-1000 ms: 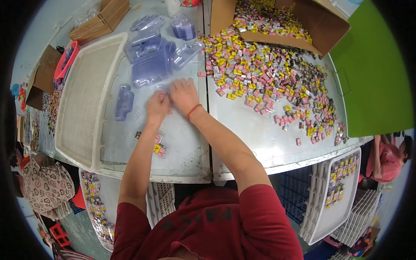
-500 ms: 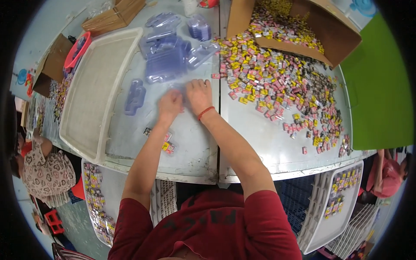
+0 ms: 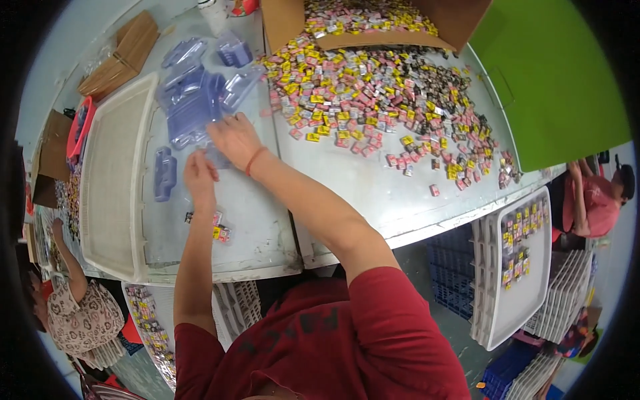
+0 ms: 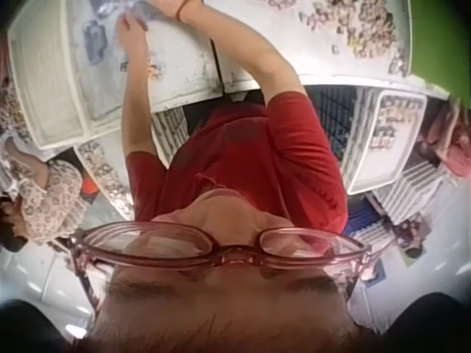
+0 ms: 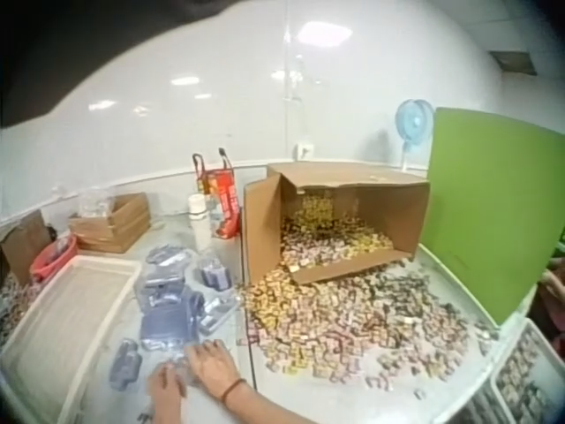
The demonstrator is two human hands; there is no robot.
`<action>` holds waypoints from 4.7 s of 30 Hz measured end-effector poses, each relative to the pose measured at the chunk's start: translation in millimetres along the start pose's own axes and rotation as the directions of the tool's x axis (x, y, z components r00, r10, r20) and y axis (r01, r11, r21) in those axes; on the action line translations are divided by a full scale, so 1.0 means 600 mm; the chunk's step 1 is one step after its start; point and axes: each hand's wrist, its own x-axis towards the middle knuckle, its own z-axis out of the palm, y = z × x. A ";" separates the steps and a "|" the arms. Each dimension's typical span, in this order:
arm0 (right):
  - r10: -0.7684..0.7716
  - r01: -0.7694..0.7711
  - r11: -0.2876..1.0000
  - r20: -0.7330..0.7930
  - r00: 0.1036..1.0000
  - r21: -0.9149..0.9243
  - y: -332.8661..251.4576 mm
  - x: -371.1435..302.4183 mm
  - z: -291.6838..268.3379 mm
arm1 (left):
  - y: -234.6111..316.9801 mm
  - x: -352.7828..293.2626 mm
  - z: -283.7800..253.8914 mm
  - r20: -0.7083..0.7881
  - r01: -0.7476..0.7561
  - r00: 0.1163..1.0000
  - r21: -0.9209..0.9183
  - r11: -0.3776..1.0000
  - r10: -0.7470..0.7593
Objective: Sort small colorful toy pieces and place them into clear plastic containers for packaging.
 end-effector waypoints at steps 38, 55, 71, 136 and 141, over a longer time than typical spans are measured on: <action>0.484 -0.467 0.853 0.022 0.875 -0.234 0.269 -0.436 -0.358 | 0.046 -0.104 0.352 0.810 -0.903 0.415 0.310 0.298 0.415; 0.597 -0.591 0.800 0.049 0.800 -0.100 0.161 -0.440 -0.373 | 0.041 -0.163 0.423 0.882 -0.826 0.284 0.026 0.563 0.375; 0.581 -0.578 0.814 0.053 0.812 -0.058 0.222 -0.441 -0.385 | 0.028 -0.175 0.456 0.908 -0.798 0.217 -0.046 0.601 0.358; 0.473 -0.514 0.745 0.206 0.857 0.426 0.112 -0.347 -0.344 | 0.096 -0.169 0.229 0.841 -0.805 0.362 0.065 0.590 0.401; 0.430 -0.468 0.840 0.191 0.883 0.273 0.062 -0.360 -0.290 | 0.054 -0.171 0.197 0.917 -0.861 0.251 0.065 0.504 0.309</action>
